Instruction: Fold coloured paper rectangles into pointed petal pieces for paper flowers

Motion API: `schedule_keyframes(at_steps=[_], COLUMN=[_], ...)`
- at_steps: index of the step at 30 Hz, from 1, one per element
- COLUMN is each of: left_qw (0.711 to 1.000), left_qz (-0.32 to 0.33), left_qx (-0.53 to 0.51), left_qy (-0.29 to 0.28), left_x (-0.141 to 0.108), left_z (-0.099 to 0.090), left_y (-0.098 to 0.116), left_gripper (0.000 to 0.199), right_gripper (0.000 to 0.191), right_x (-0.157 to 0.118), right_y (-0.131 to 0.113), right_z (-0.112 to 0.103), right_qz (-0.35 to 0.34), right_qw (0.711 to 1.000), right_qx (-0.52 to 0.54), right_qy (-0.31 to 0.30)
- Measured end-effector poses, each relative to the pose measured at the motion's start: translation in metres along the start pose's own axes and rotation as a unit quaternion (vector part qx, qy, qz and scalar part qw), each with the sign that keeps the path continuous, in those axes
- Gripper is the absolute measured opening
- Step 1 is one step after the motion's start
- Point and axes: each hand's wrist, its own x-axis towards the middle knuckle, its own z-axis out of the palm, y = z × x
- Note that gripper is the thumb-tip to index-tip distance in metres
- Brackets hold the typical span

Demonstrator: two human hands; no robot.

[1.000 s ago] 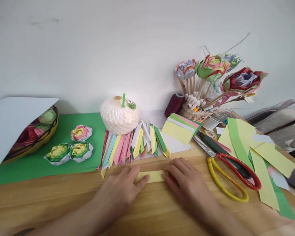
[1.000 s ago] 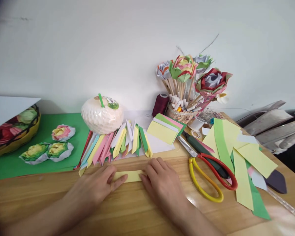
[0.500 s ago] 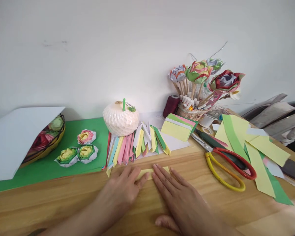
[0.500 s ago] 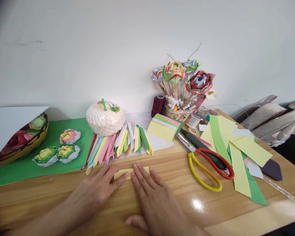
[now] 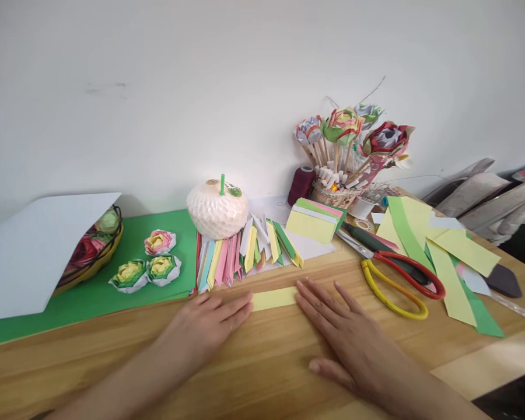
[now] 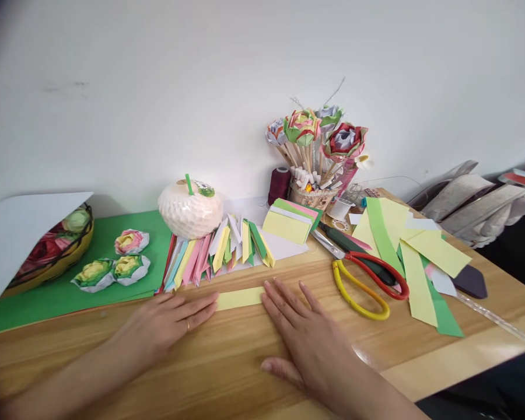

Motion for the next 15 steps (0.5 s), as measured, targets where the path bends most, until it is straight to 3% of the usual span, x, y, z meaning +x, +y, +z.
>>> schedule_keyframes(at_steps=[5, 9, 15], left_qw=[0.999, 1.0, 0.999], left_qz=[-0.006, -0.003, -0.013], left_qx=[-0.026, -0.026, -0.036], left_qy=[-0.023, -0.009, 0.029], left_x=[0.0, 0.001, 0.0], left_z=[0.002, 0.002, 0.002], left_y=[-0.003, -0.002, 0.0], left_gripper=[0.053, 0.049, 0.039], right_gripper=[0.09, 0.085, 0.093], right_x=[0.006, 0.023, 0.042], right_y=[-0.011, -0.034, -0.064], right_z=[0.0, -0.008, -0.019], right_qz=[0.021, 0.046, 0.062], right_qw=[0.994, 0.989, 0.975], right_qx=[-0.077, -0.09, -0.1], right_qy=[0.07, 0.111, 0.189])
